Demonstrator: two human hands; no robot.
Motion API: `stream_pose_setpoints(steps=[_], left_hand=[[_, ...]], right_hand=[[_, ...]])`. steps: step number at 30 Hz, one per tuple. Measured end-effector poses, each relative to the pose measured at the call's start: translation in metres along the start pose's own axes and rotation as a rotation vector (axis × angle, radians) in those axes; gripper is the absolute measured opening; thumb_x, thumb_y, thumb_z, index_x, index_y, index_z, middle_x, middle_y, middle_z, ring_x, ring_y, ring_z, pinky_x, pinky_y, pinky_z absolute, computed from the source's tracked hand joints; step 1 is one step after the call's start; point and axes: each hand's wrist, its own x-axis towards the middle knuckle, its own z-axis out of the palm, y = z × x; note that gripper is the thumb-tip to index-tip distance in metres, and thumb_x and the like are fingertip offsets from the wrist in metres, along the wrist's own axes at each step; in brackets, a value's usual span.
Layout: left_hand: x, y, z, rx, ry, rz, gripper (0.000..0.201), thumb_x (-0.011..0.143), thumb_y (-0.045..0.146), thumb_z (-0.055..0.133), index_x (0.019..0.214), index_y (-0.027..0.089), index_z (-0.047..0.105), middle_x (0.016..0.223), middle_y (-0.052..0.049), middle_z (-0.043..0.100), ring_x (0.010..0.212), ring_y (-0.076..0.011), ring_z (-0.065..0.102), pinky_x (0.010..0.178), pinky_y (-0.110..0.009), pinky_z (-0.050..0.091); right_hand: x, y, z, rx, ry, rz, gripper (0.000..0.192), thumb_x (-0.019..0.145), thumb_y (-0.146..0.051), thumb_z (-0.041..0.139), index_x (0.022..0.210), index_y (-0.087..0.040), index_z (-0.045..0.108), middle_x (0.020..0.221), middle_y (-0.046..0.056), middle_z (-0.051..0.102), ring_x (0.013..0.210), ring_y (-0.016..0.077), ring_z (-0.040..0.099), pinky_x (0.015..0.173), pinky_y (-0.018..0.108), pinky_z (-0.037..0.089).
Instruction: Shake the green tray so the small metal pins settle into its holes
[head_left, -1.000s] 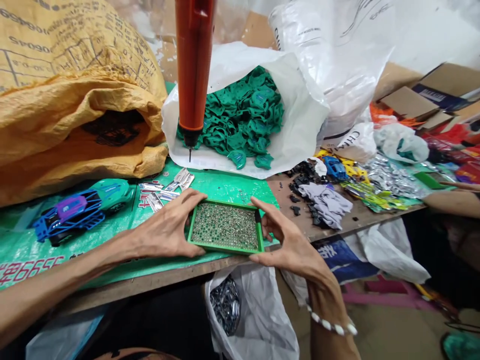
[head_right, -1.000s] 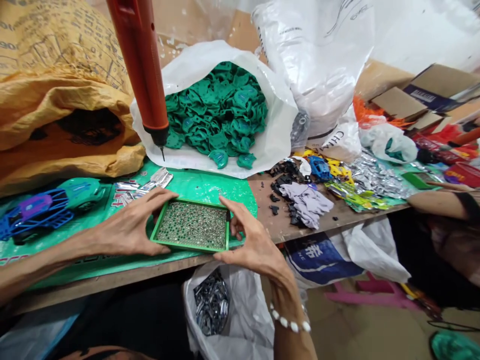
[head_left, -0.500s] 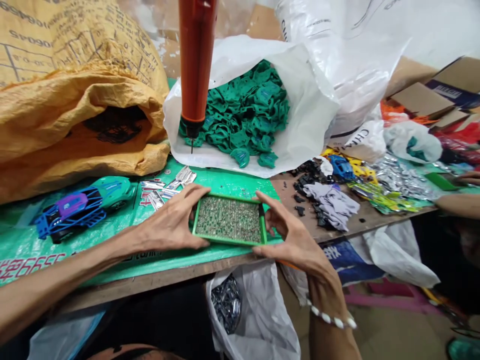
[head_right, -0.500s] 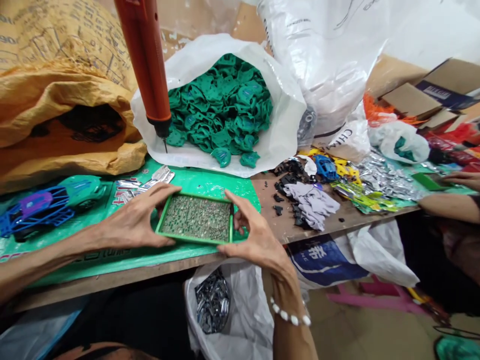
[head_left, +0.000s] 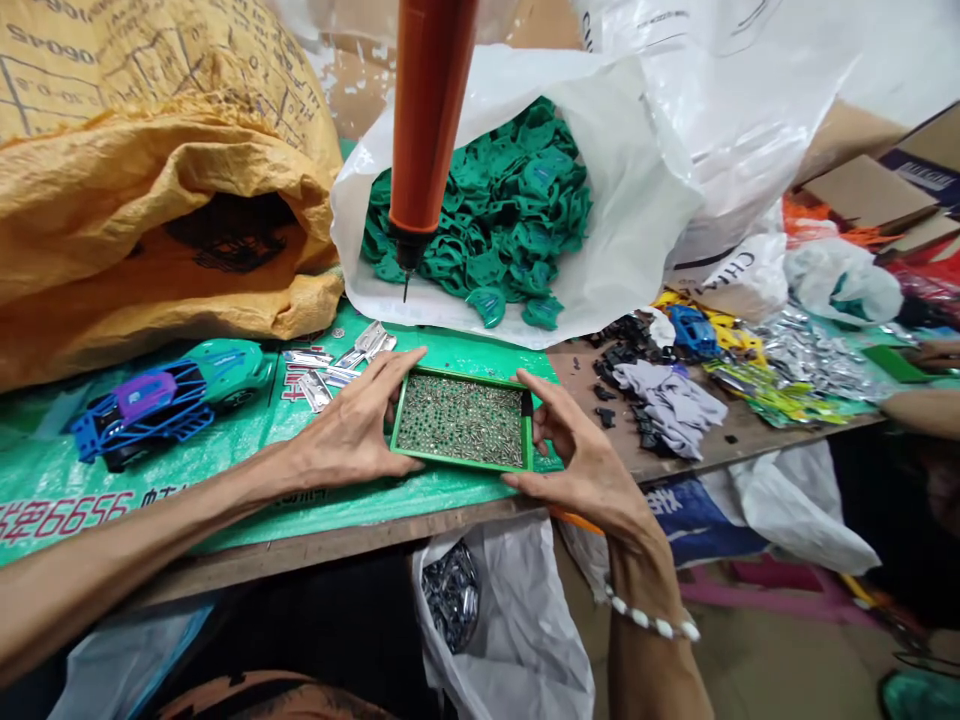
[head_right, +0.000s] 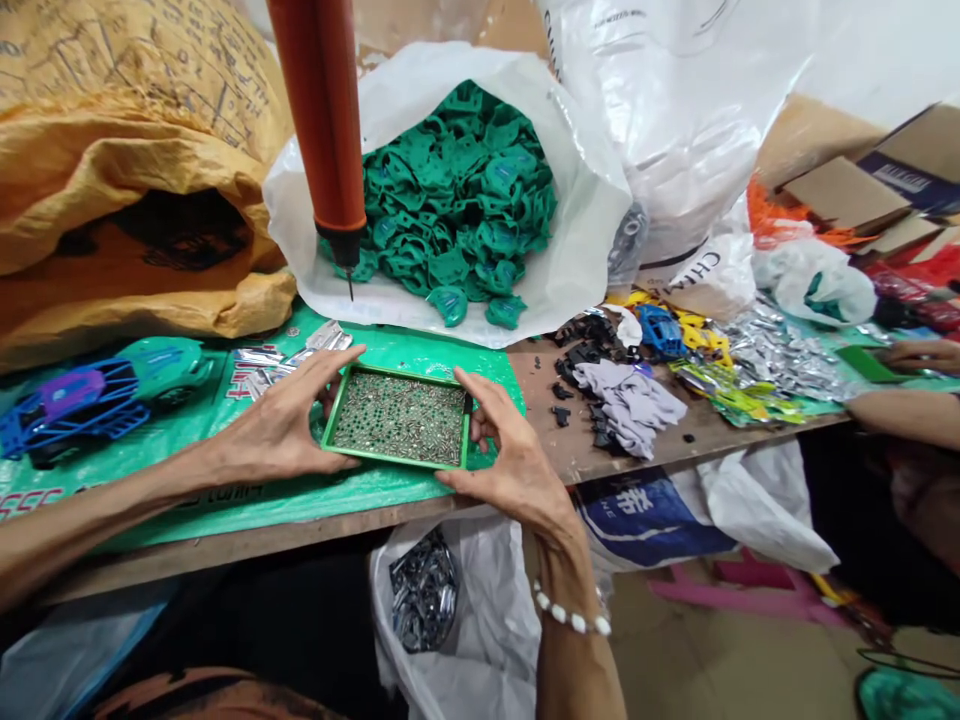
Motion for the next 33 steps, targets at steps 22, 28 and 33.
stream_pose_setpoints(steps=[22, 28, 33], left_hand=[[-0.014, 0.002, 0.007, 0.014, 0.151, 0.188, 0.093, 0.080, 0.032, 0.074, 0.156, 0.024, 0.021, 0.148, -0.017, 0.043, 0.138, -0.0329, 0.043, 0.111, -0.052, 0.046], [-0.015, 0.001, 0.004, -0.010, 0.112, 0.184, 0.098, 0.076, 0.037, 0.079, 0.155, 0.025, 0.023, 0.146, -0.017, 0.044, 0.135, -0.0333, 0.047, 0.106, -0.049, 0.051], [-0.016, 0.002, 0.003, -0.005, 0.115, 0.184, 0.094, 0.080, 0.042, 0.075, 0.156, 0.024, 0.023, 0.148, -0.017, 0.044, 0.134, -0.0345, 0.047, 0.109, -0.052, 0.048]], right_hand=[[-0.018, -0.013, 0.007, -0.216, 0.074, -0.141, 0.091, 0.075, -0.024, 0.081, 0.152, -0.039, 0.035, 0.155, 0.007, 0.038, 0.107, 0.0241, 0.058, 0.082, 0.039, 0.057], [-0.024, -0.016, 0.007, -0.222, 0.062, -0.111, 0.094, 0.073, -0.023, 0.082, 0.152, -0.042, 0.033, 0.155, 0.006, 0.038, 0.108, 0.0238, 0.059, 0.084, 0.039, 0.057], [-0.024, -0.017, 0.007, -0.187, 0.037, -0.062, 0.096, 0.071, -0.023, 0.083, 0.152, -0.040, 0.035, 0.154, 0.008, 0.038, 0.084, 0.0166, 0.057, 0.077, 0.039, 0.059]])
